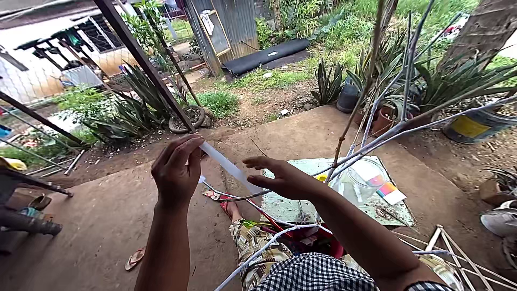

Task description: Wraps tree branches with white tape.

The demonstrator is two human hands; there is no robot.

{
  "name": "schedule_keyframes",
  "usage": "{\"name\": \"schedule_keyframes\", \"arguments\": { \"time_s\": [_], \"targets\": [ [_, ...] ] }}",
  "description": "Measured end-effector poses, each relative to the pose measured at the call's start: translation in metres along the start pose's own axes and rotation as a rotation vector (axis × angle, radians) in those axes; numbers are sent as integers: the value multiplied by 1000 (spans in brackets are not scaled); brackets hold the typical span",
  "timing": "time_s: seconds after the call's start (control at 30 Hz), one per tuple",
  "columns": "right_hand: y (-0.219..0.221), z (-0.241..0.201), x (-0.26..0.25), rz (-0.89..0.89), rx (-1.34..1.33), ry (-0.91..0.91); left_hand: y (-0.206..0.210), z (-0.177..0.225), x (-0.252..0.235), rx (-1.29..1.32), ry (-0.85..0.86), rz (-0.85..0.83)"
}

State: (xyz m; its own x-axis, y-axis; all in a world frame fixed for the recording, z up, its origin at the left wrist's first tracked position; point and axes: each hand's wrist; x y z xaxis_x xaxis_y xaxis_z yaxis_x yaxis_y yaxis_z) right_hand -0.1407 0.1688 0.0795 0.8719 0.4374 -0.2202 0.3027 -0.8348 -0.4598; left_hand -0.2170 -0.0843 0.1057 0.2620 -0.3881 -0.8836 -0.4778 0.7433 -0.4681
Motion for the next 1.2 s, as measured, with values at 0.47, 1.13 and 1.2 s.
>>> {"name": "schedule_keyframes", "arguments": {
  "time_s": [0.47,1.13,1.2],
  "targets": [
    [47,-10,46,374,261,-448,-138,54,44,779,-92,-289],
    [139,76,68,522,440,-668,-1,68,118,984,-752,-827],
    [141,83,68,543,485,-675,12,70,115,1213,-834,-852]
  ]
}}
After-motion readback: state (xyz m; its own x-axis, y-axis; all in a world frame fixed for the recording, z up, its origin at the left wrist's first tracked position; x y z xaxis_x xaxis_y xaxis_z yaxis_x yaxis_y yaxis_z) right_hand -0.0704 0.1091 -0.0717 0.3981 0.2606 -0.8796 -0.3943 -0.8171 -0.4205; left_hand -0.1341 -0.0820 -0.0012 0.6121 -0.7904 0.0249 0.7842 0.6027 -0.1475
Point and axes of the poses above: each hand's wrist, its own x-axis away from the middle knuckle, its own y-axis out of the palm, z = x × y, and after that the axes turned 2 degrees about -z, right-handed
